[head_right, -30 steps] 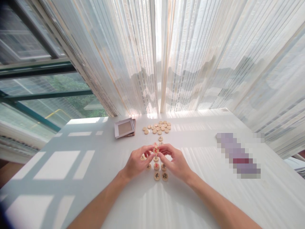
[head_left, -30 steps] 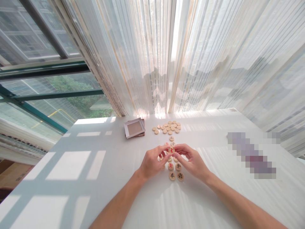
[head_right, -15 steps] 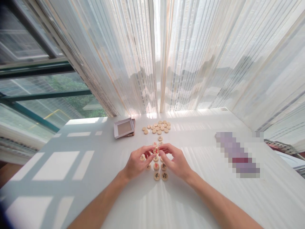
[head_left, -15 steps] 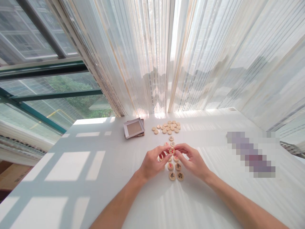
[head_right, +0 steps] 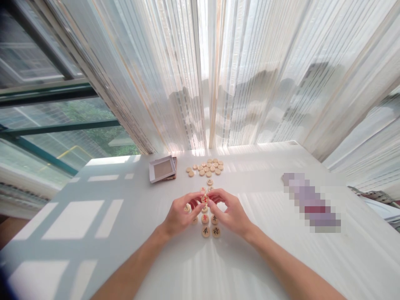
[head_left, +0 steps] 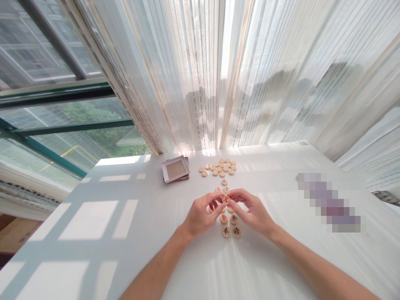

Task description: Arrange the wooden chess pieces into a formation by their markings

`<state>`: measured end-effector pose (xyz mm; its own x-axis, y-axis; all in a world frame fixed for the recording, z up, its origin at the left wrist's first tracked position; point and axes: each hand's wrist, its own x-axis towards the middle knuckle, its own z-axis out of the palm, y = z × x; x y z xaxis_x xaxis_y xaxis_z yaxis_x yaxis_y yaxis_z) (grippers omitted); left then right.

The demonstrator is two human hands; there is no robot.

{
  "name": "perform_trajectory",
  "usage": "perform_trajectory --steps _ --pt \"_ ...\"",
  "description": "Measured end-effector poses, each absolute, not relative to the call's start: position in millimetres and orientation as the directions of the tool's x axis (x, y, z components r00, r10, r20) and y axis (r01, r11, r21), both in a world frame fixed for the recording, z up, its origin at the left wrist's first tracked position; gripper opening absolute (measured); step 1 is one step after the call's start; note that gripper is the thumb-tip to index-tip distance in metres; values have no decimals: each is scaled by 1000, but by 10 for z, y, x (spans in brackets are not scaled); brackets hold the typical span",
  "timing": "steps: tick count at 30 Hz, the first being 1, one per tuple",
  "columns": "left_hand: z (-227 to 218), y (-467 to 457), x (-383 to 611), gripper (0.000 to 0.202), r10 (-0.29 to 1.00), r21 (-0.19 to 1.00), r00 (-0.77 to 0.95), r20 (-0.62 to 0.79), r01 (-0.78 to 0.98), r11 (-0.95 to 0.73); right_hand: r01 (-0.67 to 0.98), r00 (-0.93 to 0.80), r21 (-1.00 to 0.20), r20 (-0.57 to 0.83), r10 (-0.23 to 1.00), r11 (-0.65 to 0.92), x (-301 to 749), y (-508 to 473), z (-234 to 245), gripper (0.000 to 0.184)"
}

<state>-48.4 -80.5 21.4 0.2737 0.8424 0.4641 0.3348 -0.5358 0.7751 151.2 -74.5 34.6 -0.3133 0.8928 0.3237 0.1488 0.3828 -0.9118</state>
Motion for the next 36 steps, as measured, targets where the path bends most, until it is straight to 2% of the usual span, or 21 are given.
perform_trajectory --steps 15,22,28,36 --pt "236 -805 -472 28 831 780 309 463 303 -548 148 -310 -925 293 904 351 1513 -728 335 14" --pt "200 -819 -454 29 805 738 355 476 338 -585 197 -262 -933 246 933 302 1520 -732 332 18" --pt "212 -821 -462 29 810 736 363 461 354 -578 207 -264 -925 260 929 318 1518 -727 345 19" --pt "249 -814 -474 28 861 790 306 407 355 -500 150 -307 -916 314 898 372 1535 -736 302 11"
